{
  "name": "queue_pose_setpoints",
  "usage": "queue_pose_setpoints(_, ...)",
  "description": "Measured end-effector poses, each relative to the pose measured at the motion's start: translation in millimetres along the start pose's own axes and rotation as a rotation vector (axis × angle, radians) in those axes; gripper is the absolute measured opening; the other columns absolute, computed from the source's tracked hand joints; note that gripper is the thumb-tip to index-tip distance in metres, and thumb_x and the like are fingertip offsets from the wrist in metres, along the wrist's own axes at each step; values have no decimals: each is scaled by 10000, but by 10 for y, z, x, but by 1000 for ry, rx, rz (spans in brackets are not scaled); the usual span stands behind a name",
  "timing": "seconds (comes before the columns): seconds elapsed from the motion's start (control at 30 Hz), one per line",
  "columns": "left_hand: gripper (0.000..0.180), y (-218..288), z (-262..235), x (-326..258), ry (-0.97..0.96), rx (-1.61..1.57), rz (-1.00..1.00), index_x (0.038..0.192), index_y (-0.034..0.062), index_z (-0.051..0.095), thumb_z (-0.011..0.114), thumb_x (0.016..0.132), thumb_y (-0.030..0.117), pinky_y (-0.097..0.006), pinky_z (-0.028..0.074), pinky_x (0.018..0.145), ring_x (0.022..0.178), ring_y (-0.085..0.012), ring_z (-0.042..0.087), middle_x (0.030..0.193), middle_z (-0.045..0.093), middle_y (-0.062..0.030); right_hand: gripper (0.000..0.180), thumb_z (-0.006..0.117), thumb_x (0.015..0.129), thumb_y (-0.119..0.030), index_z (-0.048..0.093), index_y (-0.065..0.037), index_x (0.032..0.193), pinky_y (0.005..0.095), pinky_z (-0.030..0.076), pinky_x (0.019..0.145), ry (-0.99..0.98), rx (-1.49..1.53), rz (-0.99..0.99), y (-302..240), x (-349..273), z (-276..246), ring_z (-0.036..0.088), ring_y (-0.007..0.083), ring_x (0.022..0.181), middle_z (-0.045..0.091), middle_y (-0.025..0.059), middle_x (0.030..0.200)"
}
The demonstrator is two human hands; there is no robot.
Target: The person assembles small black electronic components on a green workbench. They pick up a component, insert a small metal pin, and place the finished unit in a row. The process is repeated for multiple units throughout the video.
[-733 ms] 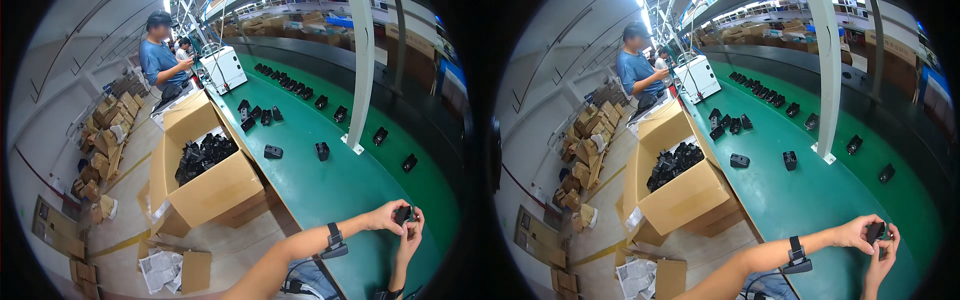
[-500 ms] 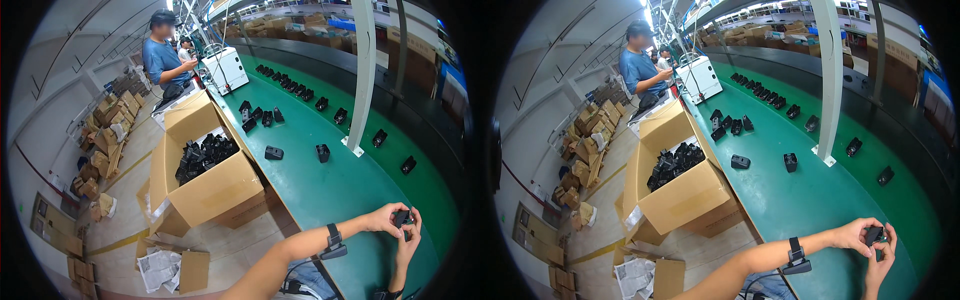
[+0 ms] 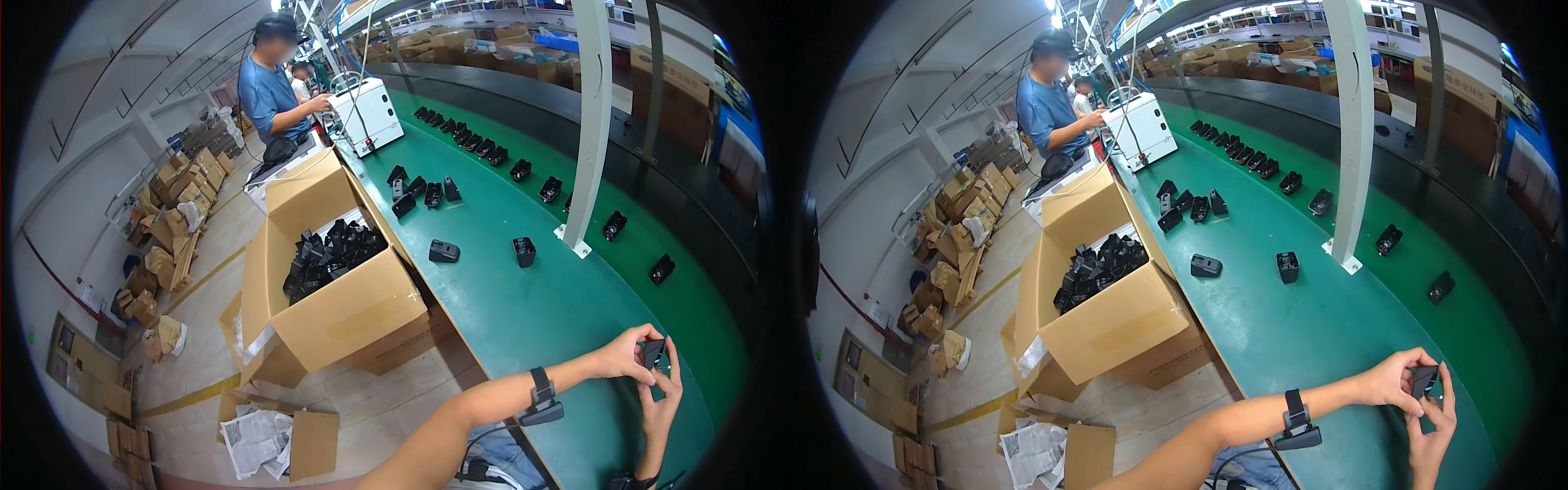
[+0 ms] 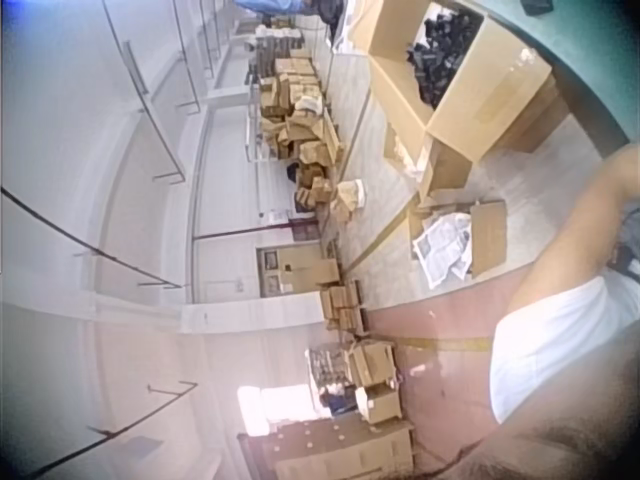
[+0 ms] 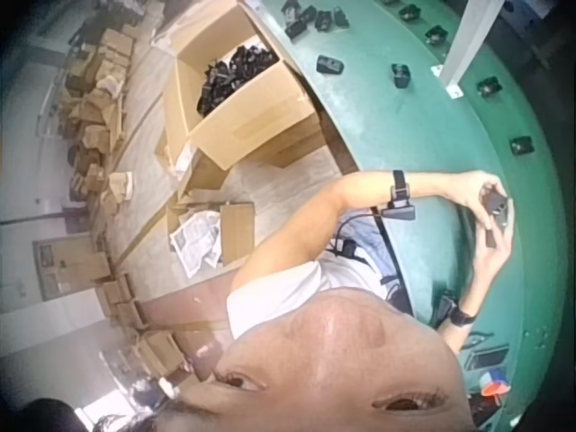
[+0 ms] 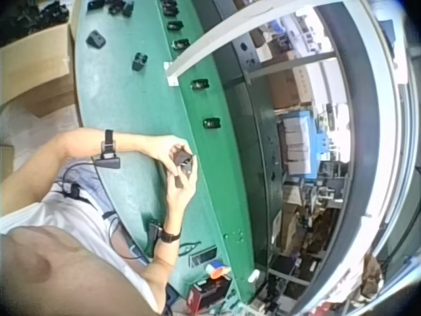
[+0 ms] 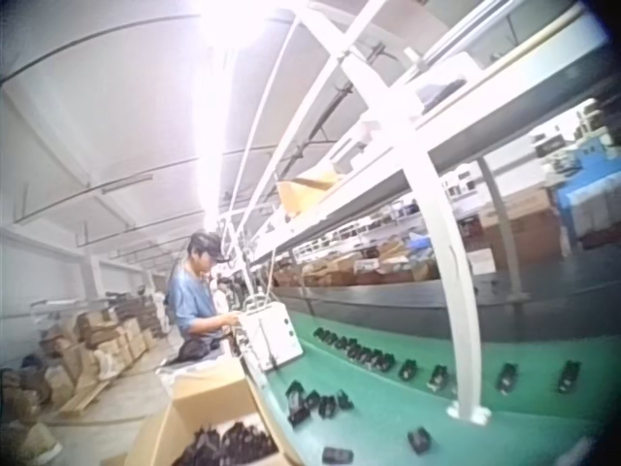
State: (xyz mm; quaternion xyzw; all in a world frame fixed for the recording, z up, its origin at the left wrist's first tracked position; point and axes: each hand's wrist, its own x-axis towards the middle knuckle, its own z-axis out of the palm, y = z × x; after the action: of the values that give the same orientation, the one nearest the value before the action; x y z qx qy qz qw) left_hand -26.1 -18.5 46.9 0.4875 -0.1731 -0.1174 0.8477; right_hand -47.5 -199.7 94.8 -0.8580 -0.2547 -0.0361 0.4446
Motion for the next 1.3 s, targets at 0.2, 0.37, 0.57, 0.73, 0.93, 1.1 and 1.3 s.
queue_pose_setpoints(0.2,708,76,54,-49,-9,-13,11,1252,-4,417,827,674,-9,-296,605,688,854,-168,669,1094,571,-139,254,702,701,-67,759,0,940,436,400,1048,-72,227,95,213,9,-27,526,328,1291,469,253,1463)
queue_pose_setpoints(0.37,706,-64,-20,-13,-38,2,28,1259,0,415,816,679,-33,-310,603,729,900,-182,669,1138,580,-151,195,738,719,-87,691,33,865,451,397,1037,31,223,17,336,-68,106,551,338,1225,536,251,1373)
queue_pose_setpoints(0.57,724,-95,-48,7,-87,-21,-33,1277,6,405,819,683,-29,-309,591,780,941,-179,655,1163,574,-144,215,747,731,-122,658,3,881,447,381,1045,43,227,22,349,-81,98,548,322,1205,543,240,1365)
queue_pose_setpoints(0.73,729,-100,-60,12,-76,18,-20,1276,6,404,822,680,-26,-309,590,785,962,-179,650,1152,583,-138,228,752,742,-154,652,1,876,455,374,1054,73,276,45,269,-76,114,538,345,1229,522,250,1384)
queue_pose_setpoints(0.93,755,-24,-27,-10,-71,2,-9,1295,-1,399,828,674,-19,-310,591,790,963,-178,652,1173,588,-140,229,729,737,-126,663,40,880,453,404,1037,27,187,-25,342,-69,64,541,364,1239,495,272,1406)
queue_pose_setpoints(1.1,775,-47,-13,-23,-23,88,20,1304,-12,402,838,664,-11,-307,597,771,944,-178,659,1163,591,-135,253,699,713,-80,697,84,906,419,441,1005,-3,188,35,214,-37,71,556,339,1225,500,258,1411)
queue_pose_setpoints(1.3,778,-57,-31,-20,-36,105,-1,1325,-12,395,833,682,7,-311,584,777,952,-170,645,1186,566,-125,271,692,728,-87,713,71,948,412,442,999,4,228,18,282,-40,100,565,332,1209,504,246,1412)
